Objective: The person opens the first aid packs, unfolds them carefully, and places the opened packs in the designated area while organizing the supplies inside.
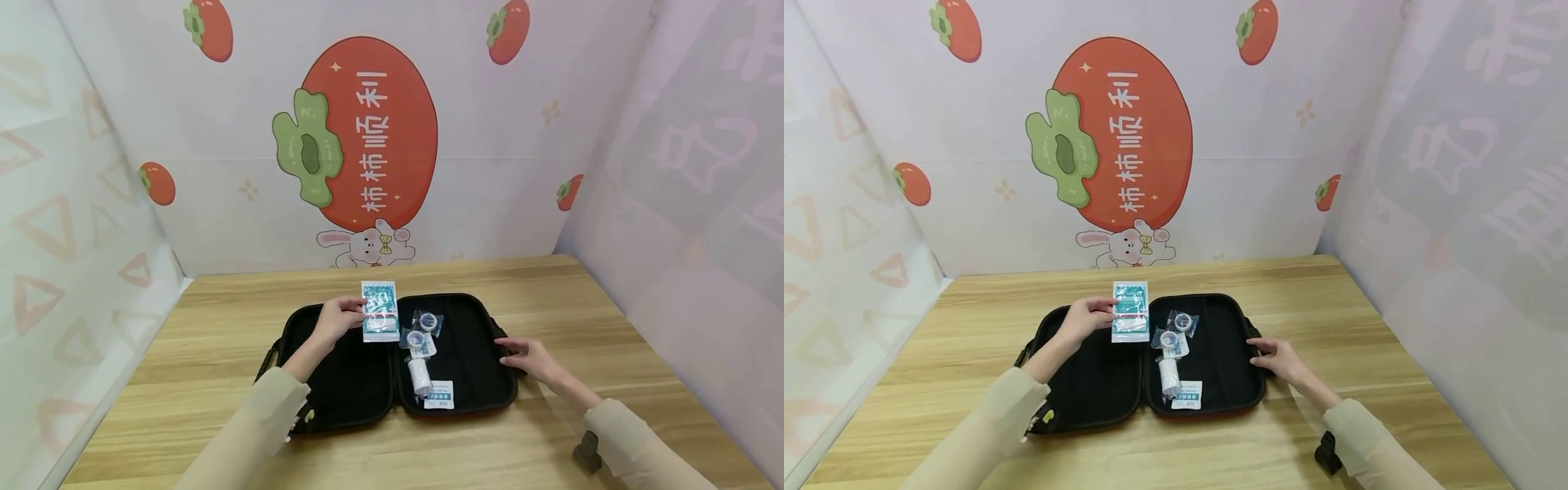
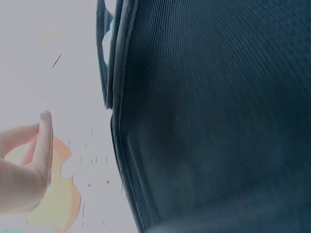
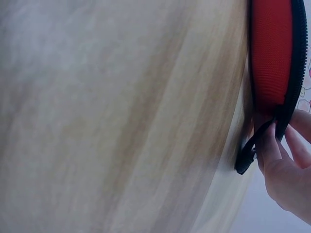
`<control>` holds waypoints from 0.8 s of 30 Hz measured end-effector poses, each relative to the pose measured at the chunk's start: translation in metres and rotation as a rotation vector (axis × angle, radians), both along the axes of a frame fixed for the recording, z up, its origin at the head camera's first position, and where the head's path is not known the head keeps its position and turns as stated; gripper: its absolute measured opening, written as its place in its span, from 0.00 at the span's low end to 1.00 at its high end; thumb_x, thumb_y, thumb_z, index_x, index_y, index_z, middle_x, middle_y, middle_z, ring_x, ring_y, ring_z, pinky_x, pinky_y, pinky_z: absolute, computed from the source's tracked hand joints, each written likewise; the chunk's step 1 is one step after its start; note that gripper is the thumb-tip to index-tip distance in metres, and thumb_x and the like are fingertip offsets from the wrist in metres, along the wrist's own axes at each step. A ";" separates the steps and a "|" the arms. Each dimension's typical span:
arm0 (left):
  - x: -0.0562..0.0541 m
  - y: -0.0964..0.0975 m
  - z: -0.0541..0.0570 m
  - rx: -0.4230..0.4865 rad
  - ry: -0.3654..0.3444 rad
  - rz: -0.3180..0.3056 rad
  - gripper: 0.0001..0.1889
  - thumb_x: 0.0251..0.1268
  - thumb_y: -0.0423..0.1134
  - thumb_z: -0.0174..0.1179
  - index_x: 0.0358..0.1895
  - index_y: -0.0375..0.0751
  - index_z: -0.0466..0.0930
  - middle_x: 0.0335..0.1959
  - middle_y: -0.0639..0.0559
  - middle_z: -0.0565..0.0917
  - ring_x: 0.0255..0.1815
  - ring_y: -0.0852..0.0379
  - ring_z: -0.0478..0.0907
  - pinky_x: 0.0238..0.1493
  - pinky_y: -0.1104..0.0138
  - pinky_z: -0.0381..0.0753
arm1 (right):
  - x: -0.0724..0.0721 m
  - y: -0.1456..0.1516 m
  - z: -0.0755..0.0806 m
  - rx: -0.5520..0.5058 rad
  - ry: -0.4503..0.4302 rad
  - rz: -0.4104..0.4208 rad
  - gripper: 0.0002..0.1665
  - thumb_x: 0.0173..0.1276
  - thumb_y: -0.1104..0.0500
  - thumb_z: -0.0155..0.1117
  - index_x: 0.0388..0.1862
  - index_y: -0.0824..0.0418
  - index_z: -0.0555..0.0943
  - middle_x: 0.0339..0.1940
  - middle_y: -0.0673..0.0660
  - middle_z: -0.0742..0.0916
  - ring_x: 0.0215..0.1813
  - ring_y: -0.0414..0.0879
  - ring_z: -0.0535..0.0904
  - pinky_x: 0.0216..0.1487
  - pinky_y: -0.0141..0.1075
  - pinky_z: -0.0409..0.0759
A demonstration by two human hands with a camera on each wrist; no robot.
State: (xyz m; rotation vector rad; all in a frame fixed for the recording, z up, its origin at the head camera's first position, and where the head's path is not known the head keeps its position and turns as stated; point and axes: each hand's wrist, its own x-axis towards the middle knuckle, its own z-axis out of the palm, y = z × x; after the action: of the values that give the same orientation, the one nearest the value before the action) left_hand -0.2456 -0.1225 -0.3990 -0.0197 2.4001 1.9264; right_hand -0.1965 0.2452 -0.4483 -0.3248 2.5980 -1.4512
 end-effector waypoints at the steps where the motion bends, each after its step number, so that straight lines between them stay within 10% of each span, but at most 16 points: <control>1: 0.001 -0.005 0.001 -0.005 -0.004 0.007 0.14 0.53 0.23 0.56 0.45 0.29 0.77 0.31 0.44 0.76 0.31 0.55 0.76 0.42 0.58 0.77 | 0.000 0.000 0.000 0.002 0.001 0.001 0.24 0.58 0.65 0.60 0.52 0.76 0.71 0.54 0.73 0.73 0.56 0.66 0.67 0.47 0.41 0.75; 24: 0.025 -0.105 0.011 -0.155 0.055 0.070 0.18 0.55 0.24 0.53 0.51 0.23 0.71 0.33 0.43 0.76 0.28 0.65 0.75 0.35 0.66 0.79 | 0.000 0.004 -0.003 -0.038 0.034 0.032 0.23 0.59 0.64 0.60 0.52 0.73 0.73 0.53 0.70 0.75 0.55 0.62 0.70 0.45 0.39 0.76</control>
State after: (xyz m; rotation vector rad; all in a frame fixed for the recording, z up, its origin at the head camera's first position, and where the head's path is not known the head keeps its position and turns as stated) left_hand -0.2209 -0.2280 -0.3879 -0.0599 2.6133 1.7849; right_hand -0.1961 0.2492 -0.4518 -0.3971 2.5816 -1.4990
